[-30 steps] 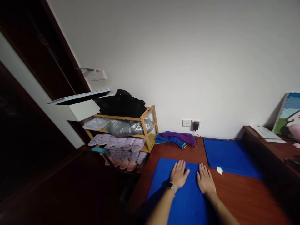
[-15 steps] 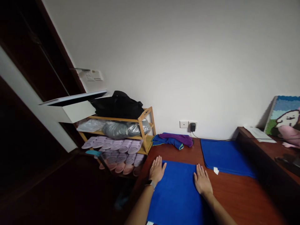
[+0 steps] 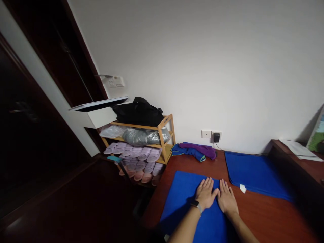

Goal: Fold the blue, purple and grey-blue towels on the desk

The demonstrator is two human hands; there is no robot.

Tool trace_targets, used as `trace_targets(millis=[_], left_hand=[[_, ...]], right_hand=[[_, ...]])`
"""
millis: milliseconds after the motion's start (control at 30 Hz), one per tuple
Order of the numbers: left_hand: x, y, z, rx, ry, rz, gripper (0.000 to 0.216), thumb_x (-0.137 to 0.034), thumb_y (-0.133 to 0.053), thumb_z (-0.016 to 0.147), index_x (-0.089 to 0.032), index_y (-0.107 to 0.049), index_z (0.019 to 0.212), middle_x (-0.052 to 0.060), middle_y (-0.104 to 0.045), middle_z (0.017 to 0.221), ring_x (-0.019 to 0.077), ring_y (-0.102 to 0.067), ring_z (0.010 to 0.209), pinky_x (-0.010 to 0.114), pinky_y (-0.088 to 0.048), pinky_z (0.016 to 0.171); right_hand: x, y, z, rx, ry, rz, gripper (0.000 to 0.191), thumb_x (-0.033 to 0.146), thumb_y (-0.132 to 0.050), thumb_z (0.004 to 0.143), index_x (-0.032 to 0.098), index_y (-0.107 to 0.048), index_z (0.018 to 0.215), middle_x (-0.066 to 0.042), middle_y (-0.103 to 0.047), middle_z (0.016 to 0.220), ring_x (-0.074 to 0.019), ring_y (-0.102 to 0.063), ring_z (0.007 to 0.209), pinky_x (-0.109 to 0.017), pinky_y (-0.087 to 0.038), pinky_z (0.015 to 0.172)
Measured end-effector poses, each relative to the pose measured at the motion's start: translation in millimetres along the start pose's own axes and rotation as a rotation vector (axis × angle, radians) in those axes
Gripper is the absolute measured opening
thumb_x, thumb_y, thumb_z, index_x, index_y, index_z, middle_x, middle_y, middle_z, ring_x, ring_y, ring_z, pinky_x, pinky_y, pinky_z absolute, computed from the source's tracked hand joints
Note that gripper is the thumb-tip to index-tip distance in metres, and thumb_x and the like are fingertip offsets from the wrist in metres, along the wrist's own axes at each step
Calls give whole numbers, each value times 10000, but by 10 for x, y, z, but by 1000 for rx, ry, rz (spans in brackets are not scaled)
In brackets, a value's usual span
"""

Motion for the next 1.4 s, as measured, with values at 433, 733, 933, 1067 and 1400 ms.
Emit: trace_targets(millis=[433, 733, 933, 1067, 1400], left_hand=[[1788, 1063, -391, -49, 357, 252, 714, -547, -134, 1053, -124, -258, 1615, 124, -316, 1661, 259, -243, 1551, 472, -215, 1272], [24, 65, -43, -21, -112, 108, 662, -519, -105, 1062, -198, -201, 1634, 48, -292, 1681, 185, -211, 1561, 406, -198, 1284], [150, -30, -61, -21, -62, 131, 657, -516, -121, 1062, -204, -173, 1638, 45, -272, 1687, 192, -197, 1565, 424, -182, 1290], [1006, 469, -245, -25, 147, 221, 685, -568, -130, 1053, -212, -211, 1632, 47, -293, 1677, 216, -217, 1560, 441, -200, 1282], [1719, 796, -502, -92, 293, 240, 760, -610, -137, 1037, -137, -227, 1626, 105, -287, 1677, 247, -195, 1565, 438, -220, 1273]], right_hand=[[26, 110, -8, 1, -54, 88, 715, 448, -86, 1007, 76, -141, 1615, -65, -157, 1706, -209, -104, 1578, -399, -75, 1279], [30, 126, -10, 25, -18, 96, 670, 398, -158, 1009, 113, -219, 1613, -65, -158, 1703, -216, -95, 1579, -418, -69, 1272], [30, 157, -19, 21, -32, 70, 680, 394, -134, 1010, 79, -193, 1610, -72, -157, 1701, -217, -103, 1578, -400, -84, 1271], [29, 155, -2, 10, -56, 95, 700, 428, -100, 1010, 76, -151, 1613, -61, -157, 1703, -206, -106, 1577, -391, -84, 1276], [5, 151, 11, 16, -73, 74, 692, 429, -93, 1018, 87, -141, 1618, -51, -149, 1707, -197, -101, 1577, -377, -84, 1276]])
Point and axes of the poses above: each hand's wrist, its own z-axis towards the middle knuckle, its own y-axis out of the back of the hand, x = y × z, the point moved 8 cm from there along z, towards the middle knuckle
